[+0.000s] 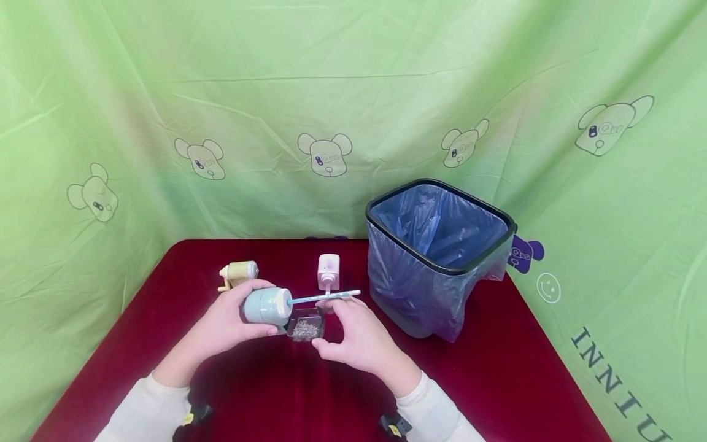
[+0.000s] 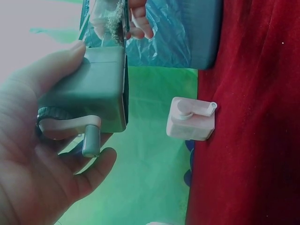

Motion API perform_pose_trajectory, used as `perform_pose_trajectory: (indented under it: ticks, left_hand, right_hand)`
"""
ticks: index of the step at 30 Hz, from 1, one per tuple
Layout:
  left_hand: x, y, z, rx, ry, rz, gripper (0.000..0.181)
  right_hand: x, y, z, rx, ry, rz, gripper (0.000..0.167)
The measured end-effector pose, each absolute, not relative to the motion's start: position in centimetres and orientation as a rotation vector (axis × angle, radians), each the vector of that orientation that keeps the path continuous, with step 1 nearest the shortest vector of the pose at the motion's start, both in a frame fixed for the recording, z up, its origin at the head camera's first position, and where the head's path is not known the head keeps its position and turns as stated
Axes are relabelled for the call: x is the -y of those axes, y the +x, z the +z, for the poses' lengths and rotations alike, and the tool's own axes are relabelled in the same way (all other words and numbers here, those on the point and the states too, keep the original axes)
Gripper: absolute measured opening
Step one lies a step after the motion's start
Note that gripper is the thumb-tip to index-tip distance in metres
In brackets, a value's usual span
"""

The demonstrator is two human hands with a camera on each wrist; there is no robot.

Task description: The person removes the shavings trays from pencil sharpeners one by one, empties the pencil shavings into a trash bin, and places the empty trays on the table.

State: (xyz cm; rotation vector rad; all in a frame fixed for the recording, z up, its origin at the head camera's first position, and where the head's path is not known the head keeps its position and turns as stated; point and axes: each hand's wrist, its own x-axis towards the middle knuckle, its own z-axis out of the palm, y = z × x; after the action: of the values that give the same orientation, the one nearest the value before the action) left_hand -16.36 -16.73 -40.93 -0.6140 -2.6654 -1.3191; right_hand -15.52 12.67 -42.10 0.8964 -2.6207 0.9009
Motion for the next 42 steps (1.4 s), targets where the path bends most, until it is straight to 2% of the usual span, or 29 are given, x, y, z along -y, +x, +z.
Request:
perform_pose_trajectory:
  ticks: [42]
  left_hand:
    - [16.9, -17.3, -42.4, 2.699, -0.545, -1.287, 0.073]
  right_hand:
    - [-12.9, -15.1, -42.0, 2.6, 0.927, 0.995, 0.062]
